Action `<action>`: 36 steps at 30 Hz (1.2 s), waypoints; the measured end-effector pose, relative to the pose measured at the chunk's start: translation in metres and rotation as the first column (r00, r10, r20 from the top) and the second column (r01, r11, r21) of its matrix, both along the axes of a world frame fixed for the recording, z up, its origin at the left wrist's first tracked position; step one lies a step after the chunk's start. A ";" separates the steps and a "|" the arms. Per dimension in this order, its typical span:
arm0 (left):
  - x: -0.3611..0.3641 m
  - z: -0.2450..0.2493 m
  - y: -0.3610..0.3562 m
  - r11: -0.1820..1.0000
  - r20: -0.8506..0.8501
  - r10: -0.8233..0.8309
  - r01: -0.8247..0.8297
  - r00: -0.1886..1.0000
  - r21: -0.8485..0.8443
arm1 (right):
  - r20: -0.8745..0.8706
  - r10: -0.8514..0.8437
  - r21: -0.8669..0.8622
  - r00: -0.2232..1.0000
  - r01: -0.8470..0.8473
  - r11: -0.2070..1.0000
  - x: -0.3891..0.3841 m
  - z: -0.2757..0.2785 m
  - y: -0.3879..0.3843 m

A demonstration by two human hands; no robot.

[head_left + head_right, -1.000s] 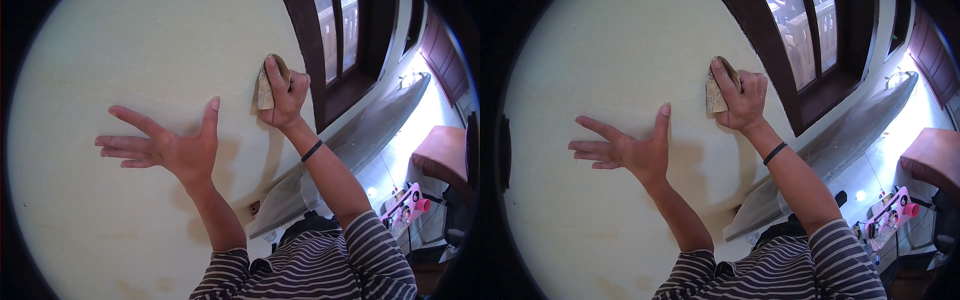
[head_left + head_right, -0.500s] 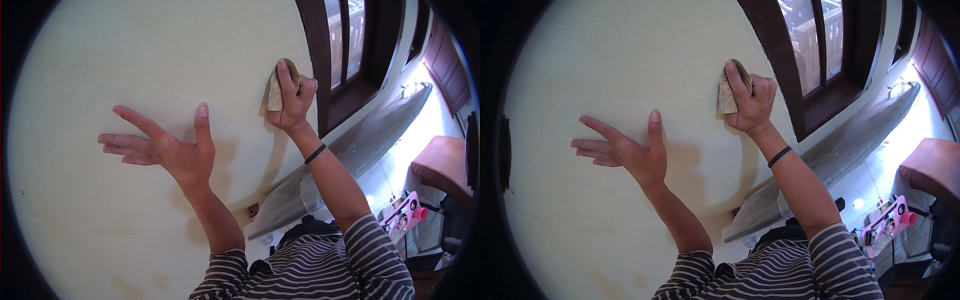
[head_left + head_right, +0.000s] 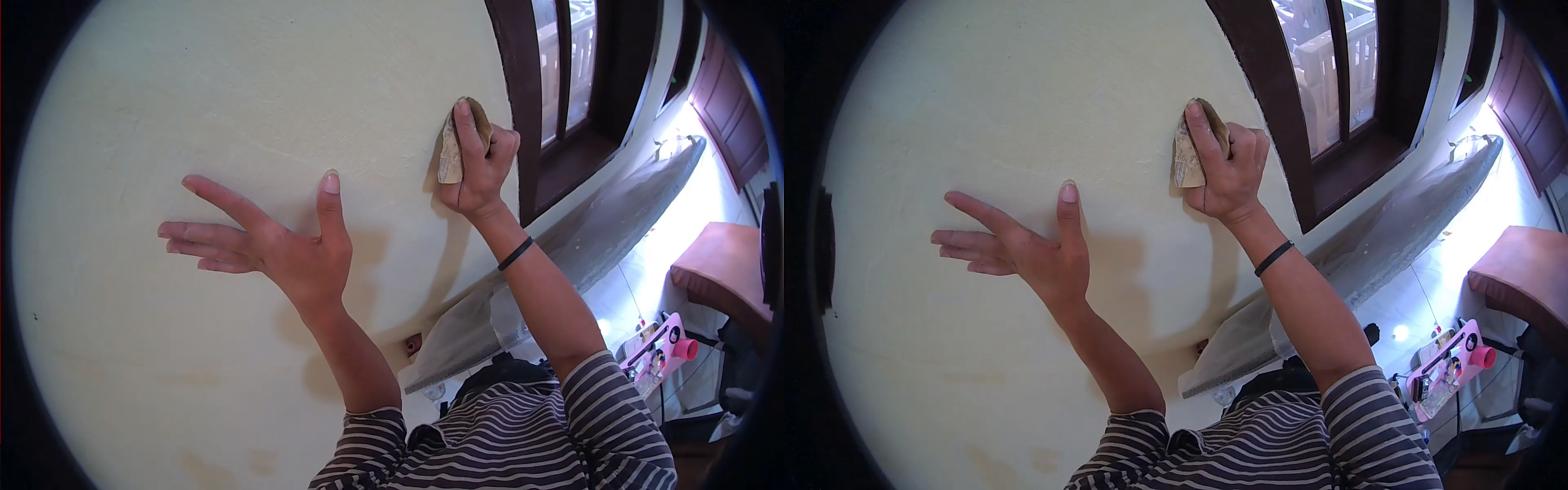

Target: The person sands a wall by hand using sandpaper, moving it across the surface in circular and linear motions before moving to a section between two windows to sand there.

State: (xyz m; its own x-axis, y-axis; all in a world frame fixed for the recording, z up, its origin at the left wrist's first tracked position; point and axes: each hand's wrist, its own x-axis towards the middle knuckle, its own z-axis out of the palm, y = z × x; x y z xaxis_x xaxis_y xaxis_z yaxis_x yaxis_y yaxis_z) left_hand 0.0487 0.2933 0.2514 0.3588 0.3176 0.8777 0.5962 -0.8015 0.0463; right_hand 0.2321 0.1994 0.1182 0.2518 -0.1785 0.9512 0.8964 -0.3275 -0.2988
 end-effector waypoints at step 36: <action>0.006 0.000 -0.003 0.996 -0.004 0.066 -0.066 0.998 0.052 | 0.005 0.004 0.010 1.000 -0.004 1.000 -0.001 0.002 0.000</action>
State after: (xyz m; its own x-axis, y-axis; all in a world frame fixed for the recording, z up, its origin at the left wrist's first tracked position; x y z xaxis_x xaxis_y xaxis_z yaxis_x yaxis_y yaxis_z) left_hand 0.0548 0.2908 0.2511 0.3432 0.2952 0.8917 0.6483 -0.7614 0.0025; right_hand 0.2312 0.1992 0.1201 0.2477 -0.1873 0.9506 0.8992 -0.3208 -0.2975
